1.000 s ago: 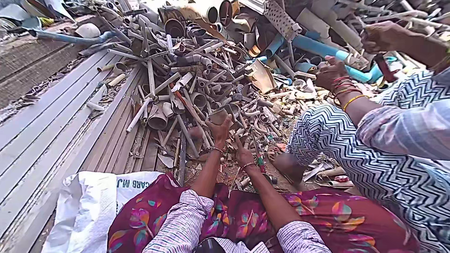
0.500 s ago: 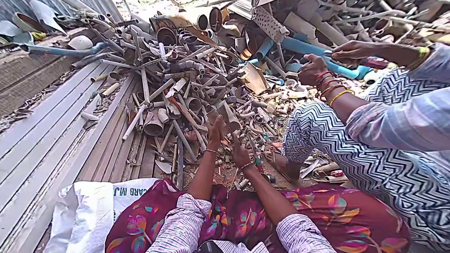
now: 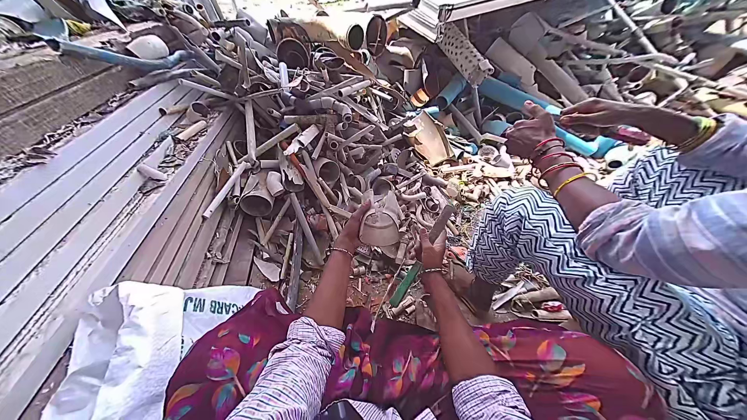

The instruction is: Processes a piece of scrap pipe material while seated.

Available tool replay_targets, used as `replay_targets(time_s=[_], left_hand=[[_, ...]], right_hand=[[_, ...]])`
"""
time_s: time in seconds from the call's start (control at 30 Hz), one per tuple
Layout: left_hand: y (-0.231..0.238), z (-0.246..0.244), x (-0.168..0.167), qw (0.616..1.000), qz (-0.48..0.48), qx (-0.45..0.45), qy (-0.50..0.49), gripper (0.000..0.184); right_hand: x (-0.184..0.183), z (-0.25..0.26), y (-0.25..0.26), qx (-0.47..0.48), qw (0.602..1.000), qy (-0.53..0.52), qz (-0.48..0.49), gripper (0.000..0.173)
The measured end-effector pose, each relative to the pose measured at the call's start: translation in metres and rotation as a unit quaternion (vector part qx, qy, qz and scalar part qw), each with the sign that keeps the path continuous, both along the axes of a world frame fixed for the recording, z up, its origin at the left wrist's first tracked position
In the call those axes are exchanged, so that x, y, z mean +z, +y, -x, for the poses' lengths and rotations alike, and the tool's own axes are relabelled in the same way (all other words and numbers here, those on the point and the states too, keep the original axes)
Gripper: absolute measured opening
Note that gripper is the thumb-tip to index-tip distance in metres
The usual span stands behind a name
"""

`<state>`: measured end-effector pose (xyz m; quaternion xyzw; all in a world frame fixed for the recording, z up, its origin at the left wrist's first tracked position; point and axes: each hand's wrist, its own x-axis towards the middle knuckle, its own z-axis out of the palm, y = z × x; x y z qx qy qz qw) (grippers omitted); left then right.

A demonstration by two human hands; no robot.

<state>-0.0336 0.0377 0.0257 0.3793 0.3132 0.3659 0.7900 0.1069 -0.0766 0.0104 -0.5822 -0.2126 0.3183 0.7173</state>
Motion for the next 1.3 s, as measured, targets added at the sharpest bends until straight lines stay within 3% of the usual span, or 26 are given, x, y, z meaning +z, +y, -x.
replay_targets(time_s=[0.07,0.2,0.3,0.47,0.63,0.7,0.73,0.8,0.83,0.9,1.1,1.23,1.3], left_hand=[[-0.004,0.0,0.004,0.999,0.009,-0.05,0.009,0.035],[-0.012,0.001,0.004,0.992,0.021,-0.117,0.049,0.036],[-0.013,0.004,0.003,0.985,0.025,-0.162,0.06,0.042],[0.004,0.007,-0.019,0.99,0.038,-0.136,0.012,0.067],[0.009,0.01,-0.027,0.99,0.029,-0.113,-0.073,0.096],[0.009,0.008,-0.034,0.988,-0.019,-0.128,-0.085,0.087],[0.008,0.005,-0.037,0.988,-0.049,-0.126,-0.073,0.072],[0.003,-0.009,-0.037,0.991,-0.091,-0.097,-0.008,0.042],[0.0,-0.016,-0.037,0.992,-0.102,-0.075,0.026,0.037],[-0.009,-0.027,-0.038,0.995,-0.088,-0.033,0.018,0.038],[-0.019,-0.04,-0.036,0.977,0.064,0.108,-0.173,0.048],[-0.008,-0.026,-0.033,0.958,0.082,0.183,-0.206,0.069],[0.003,-0.02,-0.029,0.946,0.082,0.21,-0.232,0.071]], right_hand=[[0.002,-0.004,0.001,0.016,0.999,0.029,0.026,0.044],[-0.001,-0.014,0.001,0.031,0.997,-0.064,0.034,0.063],[-0.003,-0.017,-0.003,0.063,0.994,-0.085,0.006,0.052],[-0.003,-0.011,-0.003,0.064,0.994,-0.091,-0.012,0.051],[-0.001,-0.001,0.001,0.006,0.999,-0.003,-0.037,0.042],[0.001,0.004,0.004,-0.019,0.996,0.067,-0.058,0.032],[0.003,0.007,0.004,-0.025,0.993,0.098,-0.062,0.031],[0.007,0.015,0.004,-0.026,0.989,0.134,-0.062,0.033],[0.008,0.019,0.004,-0.02,0.988,0.138,-0.062,0.035],[0.01,0.027,0.003,0.001,0.991,0.124,-0.047,0.038],[0.02,0.032,-0.002,0.006,0.998,0.051,-0.022,0.038],[0.042,0.021,-0.014,0.002,0.994,0.109,0.022,0.026],[0.036,0.02,-0.02,0.021,0.985,0.154,0.08,0.022]])
